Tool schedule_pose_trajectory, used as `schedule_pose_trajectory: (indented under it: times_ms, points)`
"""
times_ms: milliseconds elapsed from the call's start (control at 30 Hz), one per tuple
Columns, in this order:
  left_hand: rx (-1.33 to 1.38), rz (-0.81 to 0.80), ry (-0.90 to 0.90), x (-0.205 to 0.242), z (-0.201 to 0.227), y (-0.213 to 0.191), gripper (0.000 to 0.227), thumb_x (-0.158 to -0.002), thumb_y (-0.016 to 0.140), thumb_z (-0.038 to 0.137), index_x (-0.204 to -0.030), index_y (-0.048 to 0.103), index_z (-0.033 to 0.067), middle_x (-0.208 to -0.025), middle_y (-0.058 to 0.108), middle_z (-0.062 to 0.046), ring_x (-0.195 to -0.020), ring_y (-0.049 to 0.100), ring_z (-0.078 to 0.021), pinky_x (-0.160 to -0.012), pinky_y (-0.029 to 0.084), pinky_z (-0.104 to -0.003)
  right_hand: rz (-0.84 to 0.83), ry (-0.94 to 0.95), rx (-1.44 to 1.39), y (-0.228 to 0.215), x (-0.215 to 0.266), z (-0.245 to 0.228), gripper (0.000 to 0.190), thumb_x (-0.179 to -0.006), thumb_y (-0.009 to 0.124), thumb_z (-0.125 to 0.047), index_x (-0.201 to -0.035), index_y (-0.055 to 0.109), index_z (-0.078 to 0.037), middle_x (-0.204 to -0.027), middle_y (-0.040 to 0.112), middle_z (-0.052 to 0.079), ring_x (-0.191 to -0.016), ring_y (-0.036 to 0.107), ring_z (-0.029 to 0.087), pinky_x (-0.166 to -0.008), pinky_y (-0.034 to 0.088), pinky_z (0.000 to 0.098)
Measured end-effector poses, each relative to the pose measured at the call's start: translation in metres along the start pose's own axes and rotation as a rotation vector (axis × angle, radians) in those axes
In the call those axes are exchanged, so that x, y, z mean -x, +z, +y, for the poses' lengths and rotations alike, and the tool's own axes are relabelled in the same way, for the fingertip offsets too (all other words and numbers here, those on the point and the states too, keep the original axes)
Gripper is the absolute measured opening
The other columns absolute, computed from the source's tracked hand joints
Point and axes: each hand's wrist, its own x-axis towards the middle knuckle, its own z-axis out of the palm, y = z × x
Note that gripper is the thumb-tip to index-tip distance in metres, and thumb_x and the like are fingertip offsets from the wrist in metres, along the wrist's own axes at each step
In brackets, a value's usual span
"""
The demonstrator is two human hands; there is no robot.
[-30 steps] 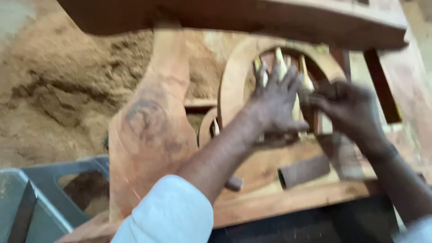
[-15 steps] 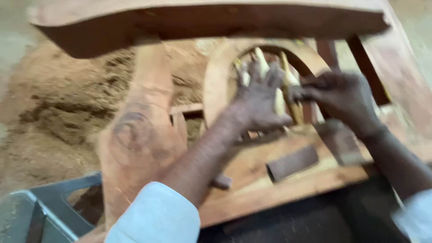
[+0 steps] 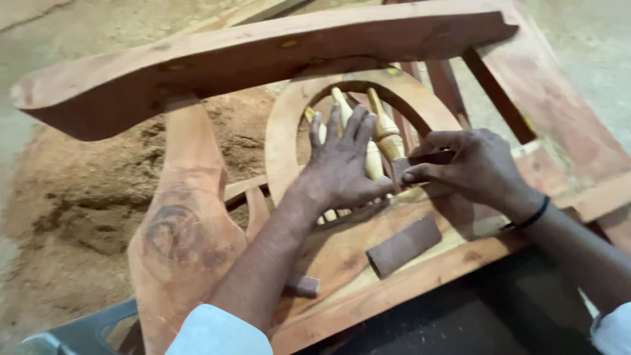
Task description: The person fits decorative wooden spindles into a curved frame and sands the joinery using a sandpaper block.
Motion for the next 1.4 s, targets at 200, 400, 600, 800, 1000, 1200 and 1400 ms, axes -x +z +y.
schedule_pose_trajectory:
  times_ms: [200,400,600,800,1000,1200,1400]
  points:
    - [-0.023,0.038,0.030,0.000,-0.003,0.004,0.126,-0.069,0.067,0.072,-0.161,0.013,0.0058,-0.169,0.009,-0.019,-0.154,0.001,-0.0478,-0.120,-0.004,-0.069,0.076,0.018,0.048,0.002,-0.007,0.000,0.027,-0.082,0.089,-0.041,-0.096,0.083,-0.019,-0.084,0.077,0.004,-0.069,0.073,0.020,-0.062,0.055,0.0331]
    - [0.006,0.068,0.080,-0.001,-0.004,0.003,0.127,-0.071,0.068,0.072,-0.160,0.011,0.0020,-0.169,0.006,-0.020,-0.154,-0.005,-0.0490,-0.120,-0.005,-0.066,0.158,-0.179,-0.054,0.000,-0.027,0.001,0.028,-0.086,0.087,-0.040,-0.102,0.080,-0.018,-0.092,0.078,0.001,-0.080,0.076,0.017,-0.066,0.058,0.0297]
    - [0.029,-0.012,0.002,0.000,0.001,0.000,0.127,-0.070,0.070,0.075,-0.157,0.008,0.0061,-0.167,0.000,-0.018,-0.152,-0.012,-0.0455,-0.118,-0.011,-0.066,-0.027,0.007,0.018,-0.006,0.001,-0.006,0.025,-0.073,0.089,-0.038,-0.091,0.082,-0.021,-0.075,0.078,0.000,-0.068,0.077,0.017,-0.062,0.058,0.0316]
    - [-0.015,0.044,0.019,0.004,-0.002,0.001,0.122,-0.070,0.068,0.069,-0.161,0.015,0.0079,-0.171,0.009,-0.018,-0.155,0.000,-0.0465,-0.123,-0.004,-0.066,0.161,-0.035,-0.036,0.004,-0.010,-0.003,0.025,-0.082,0.089,-0.036,-0.092,0.080,-0.015,-0.082,0.076,0.005,-0.070,0.073,0.019,-0.061,0.055,0.0326]
    - [0.020,0.092,0.058,0.002,-0.003,0.003,0.123,-0.070,0.068,0.071,-0.160,0.017,0.0064,-0.169,0.010,-0.018,-0.155,-0.002,-0.0471,-0.122,-0.005,-0.065,0.195,0.035,-0.056,0.011,-0.033,-0.012,0.027,-0.084,0.090,-0.038,-0.094,0.081,-0.016,-0.075,0.072,0.007,-0.065,0.070,0.018,-0.059,0.052,0.0336]
    - [0.006,0.007,0.009,0.001,-0.001,-0.001,0.126,-0.069,0.069,0.071,-0.161,0.013,0.0050,-0.169,0.007,-0.019,-0.155,-0.004,-0.0474,-0.122,-0.006,-0.063,0.148,0.065,-0.193,0.016,-0.010,-0.017,0.027,-0.078,0.086,-0.038,-0.092,0.083,-0.016,-0.081,0.079,0.004,-0.070,0.077,0.016,-0.062,0.058,0.0313]
    - [0.023,0.073,0.052,0.005,-0.004,0.003,0.126,-0.070,0.066,0.072,-0.162,0.014,0.0036,-0.171,0.013,-0.017,-0.158,0.003,-0.0461,-0.125,-0.005,-0.064,0.156,0.079,-0.092,0.024,-0.063,-0.004,0.037,-0.087,0.087,-0.044,-0.098,0.081,-0.009,-0.084,0.077,0.009,-0.071,0.075,0.020,-0.063,0.058,0.0349]
